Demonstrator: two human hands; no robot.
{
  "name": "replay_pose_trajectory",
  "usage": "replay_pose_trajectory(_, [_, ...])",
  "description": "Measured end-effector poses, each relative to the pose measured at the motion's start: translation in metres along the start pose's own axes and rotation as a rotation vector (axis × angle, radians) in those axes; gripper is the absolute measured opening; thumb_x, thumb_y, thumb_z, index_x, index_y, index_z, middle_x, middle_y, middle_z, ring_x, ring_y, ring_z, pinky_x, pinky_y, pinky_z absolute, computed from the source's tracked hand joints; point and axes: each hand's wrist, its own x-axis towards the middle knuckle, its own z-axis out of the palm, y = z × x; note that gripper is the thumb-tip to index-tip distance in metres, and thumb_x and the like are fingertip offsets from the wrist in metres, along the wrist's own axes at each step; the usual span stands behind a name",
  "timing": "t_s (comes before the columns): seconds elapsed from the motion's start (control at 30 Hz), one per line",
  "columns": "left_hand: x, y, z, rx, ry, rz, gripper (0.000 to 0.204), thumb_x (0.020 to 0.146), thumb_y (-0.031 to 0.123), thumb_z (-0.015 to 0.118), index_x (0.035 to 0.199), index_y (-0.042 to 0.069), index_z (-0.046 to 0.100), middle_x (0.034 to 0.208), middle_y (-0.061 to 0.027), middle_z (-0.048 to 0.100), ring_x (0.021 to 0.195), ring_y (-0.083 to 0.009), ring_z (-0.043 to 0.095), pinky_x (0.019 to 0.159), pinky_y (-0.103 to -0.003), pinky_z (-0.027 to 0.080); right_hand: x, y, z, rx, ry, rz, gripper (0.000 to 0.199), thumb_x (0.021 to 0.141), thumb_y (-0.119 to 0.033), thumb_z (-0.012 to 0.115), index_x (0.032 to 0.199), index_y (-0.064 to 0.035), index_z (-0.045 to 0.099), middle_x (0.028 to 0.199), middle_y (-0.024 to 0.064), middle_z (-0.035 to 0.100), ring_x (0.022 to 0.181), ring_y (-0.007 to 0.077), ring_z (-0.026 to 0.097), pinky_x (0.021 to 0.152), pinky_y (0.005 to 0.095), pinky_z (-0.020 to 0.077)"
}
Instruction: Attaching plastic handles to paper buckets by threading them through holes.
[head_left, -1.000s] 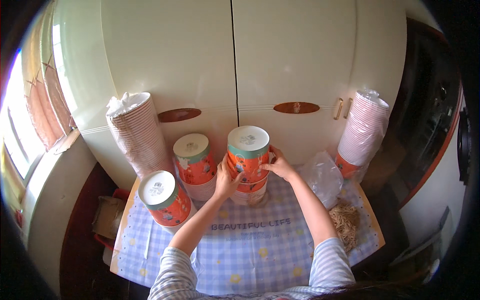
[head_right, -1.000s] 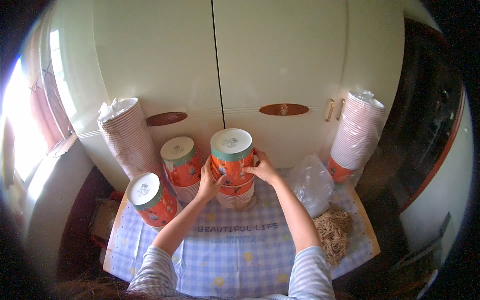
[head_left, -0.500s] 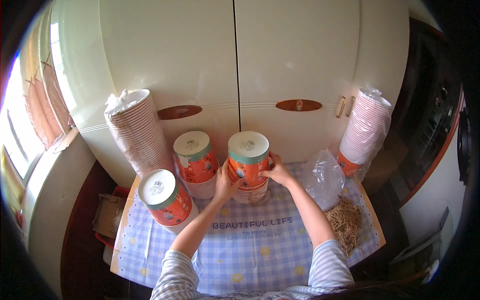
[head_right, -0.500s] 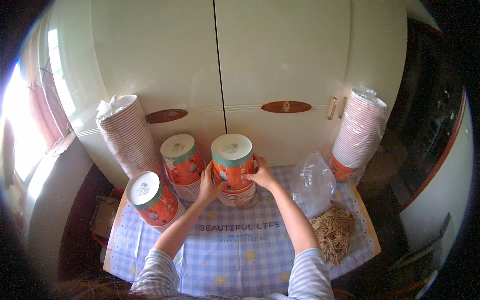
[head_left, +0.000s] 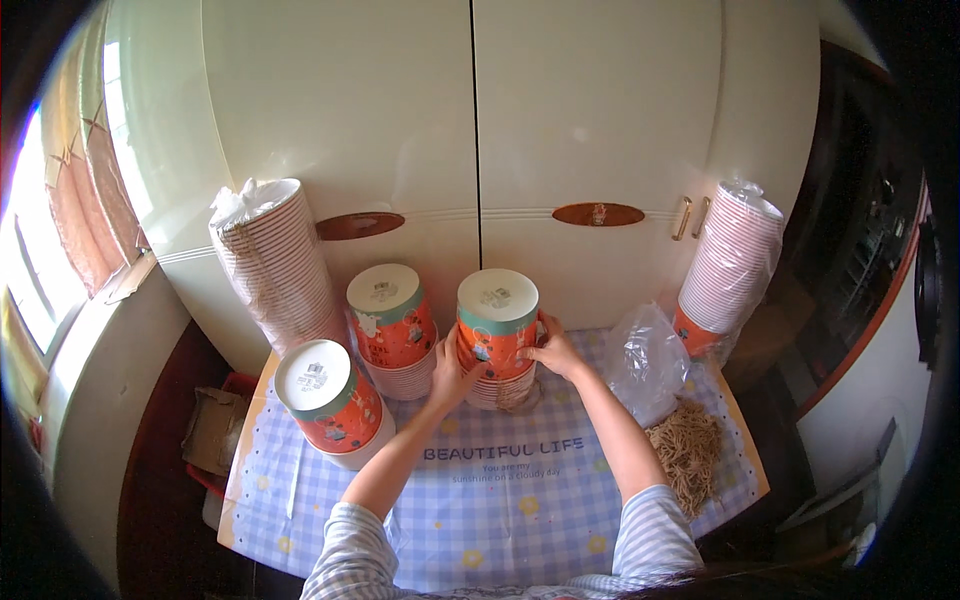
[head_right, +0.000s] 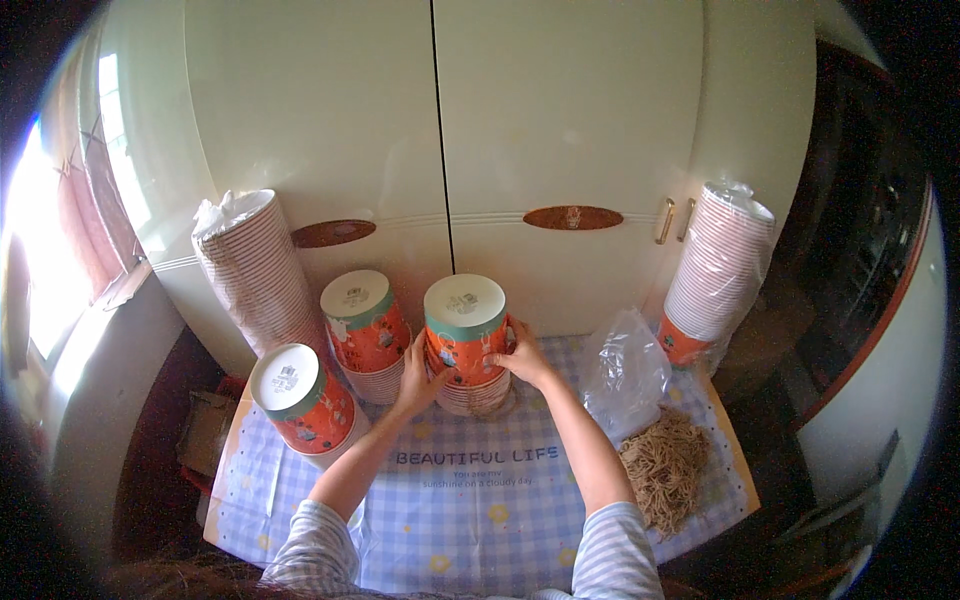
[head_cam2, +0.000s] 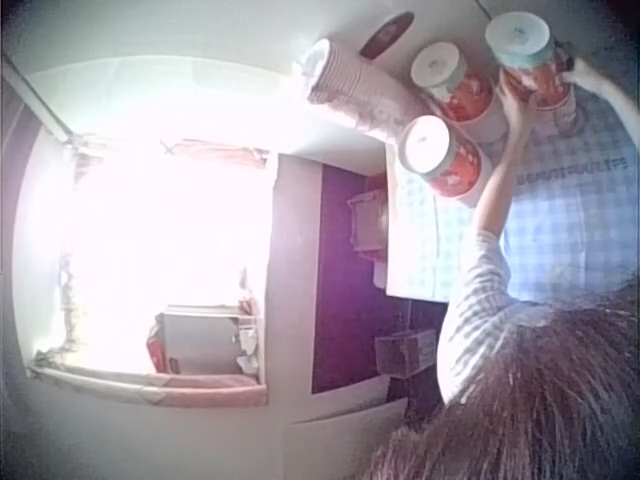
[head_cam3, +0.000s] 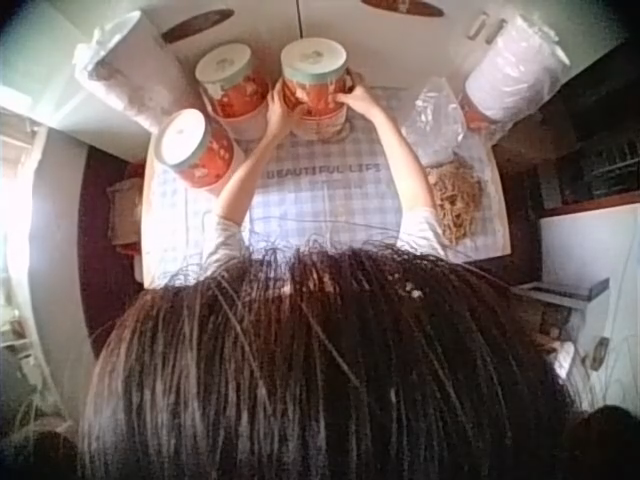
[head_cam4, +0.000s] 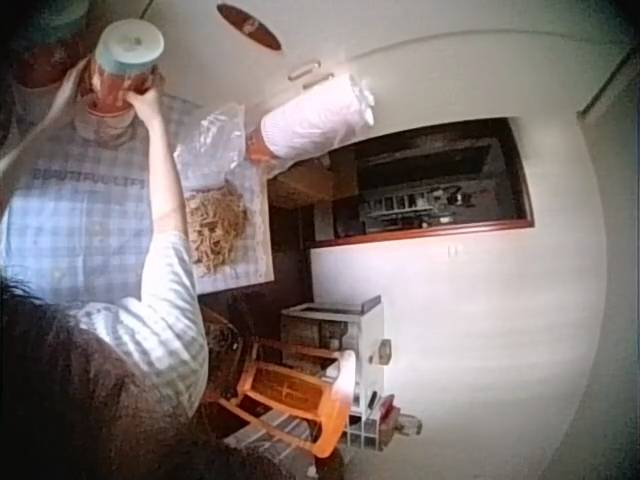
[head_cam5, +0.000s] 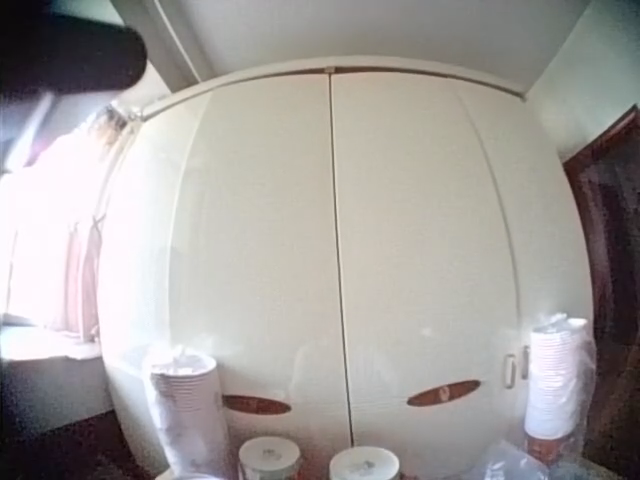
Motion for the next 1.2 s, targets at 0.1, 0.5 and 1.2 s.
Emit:
replay_pose_trajectory(0.1, [0.0, 0.008, 0.0, -0.045, -0.05, -0.037, 0.086, 0.068, 0.025, 0.071, 0.133, 0.005, 0.018, 0.123, -0.0226, 0.033, 0.113, -0.0374, 0.037, 0.093, -0.042, 0.036, -0.002, 0.008, -0.002, -0.009, 0.009, -0.013, 0.101, 0.055, -0.037, 0.081, 0.133, -0.0042, 0.026, 0.126, 0.0146, 0.033, 0.093, 0.0194, 0.05, 0.073, 0.0297, 0.0467])
replay_pose_trajectory(0.5, [-0.007, 0.006, 0.004, -0.106, -0.094, -0.087, 0.085, 0.071, 0.019, 0.068, 0.134, 0.002, 0.014, 0.123, -0.0257, 0.031, 0.114, -0.0386, 0.034, 0.097, -0.043, 0.03, -0.008, 0.03, 0.01, -0.057, 0.045, -0.03, 0.099, 0.058, -0.036, 0.079, 0.134, -0.0044, 0.025, 0.129, 0.0166, 0.031, 0.104, 0.0247, 0.047, 0.074, 0.0315, 0.0478])
replay_pose_trajectory(1.2, [-0.103, 0.065, -0.208, 0.855, 0.327, 0.065, 0.049, 0.065, 0.021, 0.07, 0.109, 0.01, 0.053, 0.123, -0.0117, 0.041, 0.125, -0.0341, 0.028, 0.1, -0.048, 0.021, -0.317, -0.044, 0.043, -0.816, -0.17, 0.0, 0.054, 0.075, -0.04, 0.06, 0.117, -0.0088, 0.048, 0.124, 0.016, 0.042, 0.116, 0.0341, 0.037, 0.094, 0.0504, 0.0275])
